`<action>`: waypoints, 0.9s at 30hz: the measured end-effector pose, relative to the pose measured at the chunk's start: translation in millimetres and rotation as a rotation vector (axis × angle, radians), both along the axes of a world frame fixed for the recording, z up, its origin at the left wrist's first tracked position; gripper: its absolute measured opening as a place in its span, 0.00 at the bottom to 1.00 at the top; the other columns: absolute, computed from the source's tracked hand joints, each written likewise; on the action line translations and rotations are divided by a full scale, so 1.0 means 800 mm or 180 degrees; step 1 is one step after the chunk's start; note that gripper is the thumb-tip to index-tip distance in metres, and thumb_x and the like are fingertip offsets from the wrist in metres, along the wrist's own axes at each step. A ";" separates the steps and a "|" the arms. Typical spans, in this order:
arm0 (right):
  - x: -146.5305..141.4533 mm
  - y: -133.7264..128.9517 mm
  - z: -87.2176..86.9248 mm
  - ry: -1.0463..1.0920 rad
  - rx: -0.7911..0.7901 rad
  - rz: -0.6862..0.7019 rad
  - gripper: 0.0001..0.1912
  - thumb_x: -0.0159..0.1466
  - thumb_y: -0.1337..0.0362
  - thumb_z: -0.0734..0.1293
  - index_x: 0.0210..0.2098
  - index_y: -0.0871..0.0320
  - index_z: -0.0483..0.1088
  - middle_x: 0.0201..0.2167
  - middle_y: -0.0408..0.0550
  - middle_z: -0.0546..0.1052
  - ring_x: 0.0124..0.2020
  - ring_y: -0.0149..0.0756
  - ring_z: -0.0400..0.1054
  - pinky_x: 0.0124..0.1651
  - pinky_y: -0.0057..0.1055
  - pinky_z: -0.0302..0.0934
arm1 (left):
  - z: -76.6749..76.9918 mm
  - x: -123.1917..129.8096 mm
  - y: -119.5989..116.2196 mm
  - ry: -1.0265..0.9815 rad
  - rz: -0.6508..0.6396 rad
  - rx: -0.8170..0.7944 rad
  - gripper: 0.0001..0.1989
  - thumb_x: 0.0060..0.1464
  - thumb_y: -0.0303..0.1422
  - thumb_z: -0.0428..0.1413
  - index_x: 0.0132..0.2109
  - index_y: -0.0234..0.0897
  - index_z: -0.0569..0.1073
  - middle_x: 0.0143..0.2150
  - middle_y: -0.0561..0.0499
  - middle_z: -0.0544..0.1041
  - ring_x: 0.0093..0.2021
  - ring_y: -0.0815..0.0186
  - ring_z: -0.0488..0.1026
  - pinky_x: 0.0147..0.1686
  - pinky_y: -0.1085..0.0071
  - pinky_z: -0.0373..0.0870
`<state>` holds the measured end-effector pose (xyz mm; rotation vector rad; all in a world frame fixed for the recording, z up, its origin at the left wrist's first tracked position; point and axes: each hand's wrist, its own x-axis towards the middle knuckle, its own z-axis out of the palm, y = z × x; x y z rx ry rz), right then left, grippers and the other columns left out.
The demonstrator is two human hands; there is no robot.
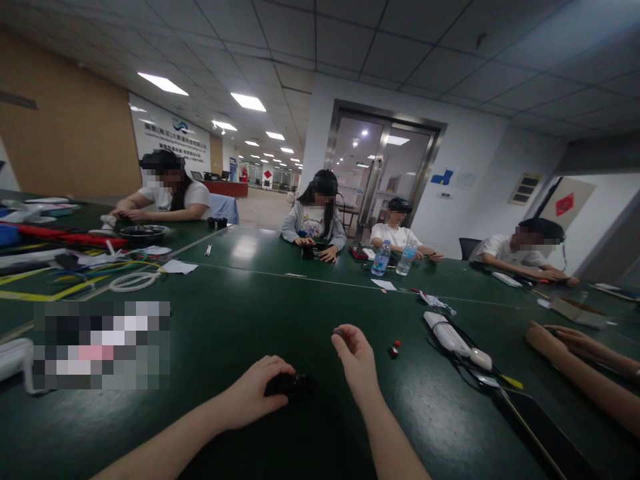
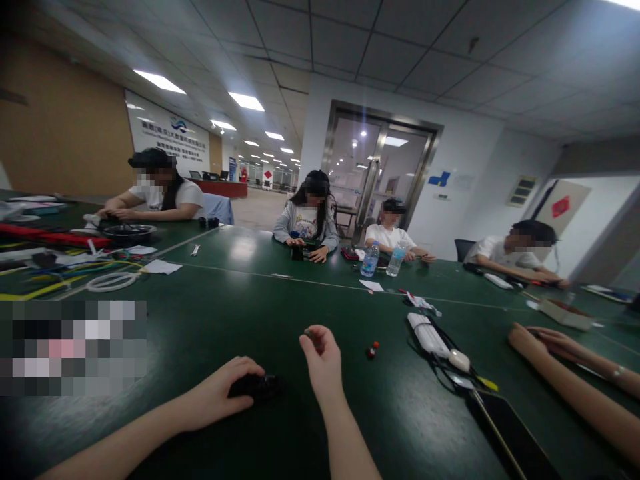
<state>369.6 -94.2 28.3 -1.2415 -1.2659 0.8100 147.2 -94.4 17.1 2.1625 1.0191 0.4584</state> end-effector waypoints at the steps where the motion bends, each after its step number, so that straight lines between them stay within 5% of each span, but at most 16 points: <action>1: 0.004 0.003 -0.001 0.0146 0.0027 -0.0065 0.13 0.55 0.56 0.65 0.37 0.56 0.67 0.35 0.47 0.71 0.33 0.36 0.65 0.32 0.31 0.61 | -0.002 -0.001 0.001 -0.0009 -0.0007 0.0005 0.18 0.48 0.35 0.54 0.49 0.45 0.67 0.50 0.51 0.67 0.49 0.63 0.63 0.50 0.64 0.59; 7: 0.007 0.007 -0.010 0.0560 0.0054 -0.0024 0.19 0.53 0.57 0.66 0.44 0.56 0.65 0.39 0.49 0.73 0.30 0.34 0.66 0.28 0.31 0.61 | -0.007 -0.003 0.004 -0.0056 0.0003 -0.0053 0.20 0.49 0.37 0.54 0.51 0.45 0.66 0.50 0.51 0.67 0.49 0.63 0.63 0.50 0.64 0.60; 17: 0.008 0.010 -0.012 0.1188 -0.0115 0.0014 0.25 0.49 0.56 0.70 0.45 0.57 0.67 0.43 0.50 0.73 0.35 0.35 0.69 0.42 0.38 0.65 | -0.008 -0.004 0.006 -0.0034 0.0051 -0.0135 0.21 0.49 0.37 0.54 0.51 0.44 0.66 0.51 0.51 0.67 0.50 0.62 0.63 0.50 0.64 0.59; 27: 0.010 0.013 -0.017 0.1271 -0.0276 0.0065 0.25 0.49 0.56 0.70 0.44 0.59 0.67 0.40 0.51 0.74 0.34 0.37 0.69 0.39 0.38 0.65 | 0.006 -0.003 0.001 -0.0059 0.0064 -0.0181 0.19 0.50 0.36 0.52 0.51 0.43 0.66 0.51 0.50 0.66 0.50 0.64 0.63 0.50 0.66 0.61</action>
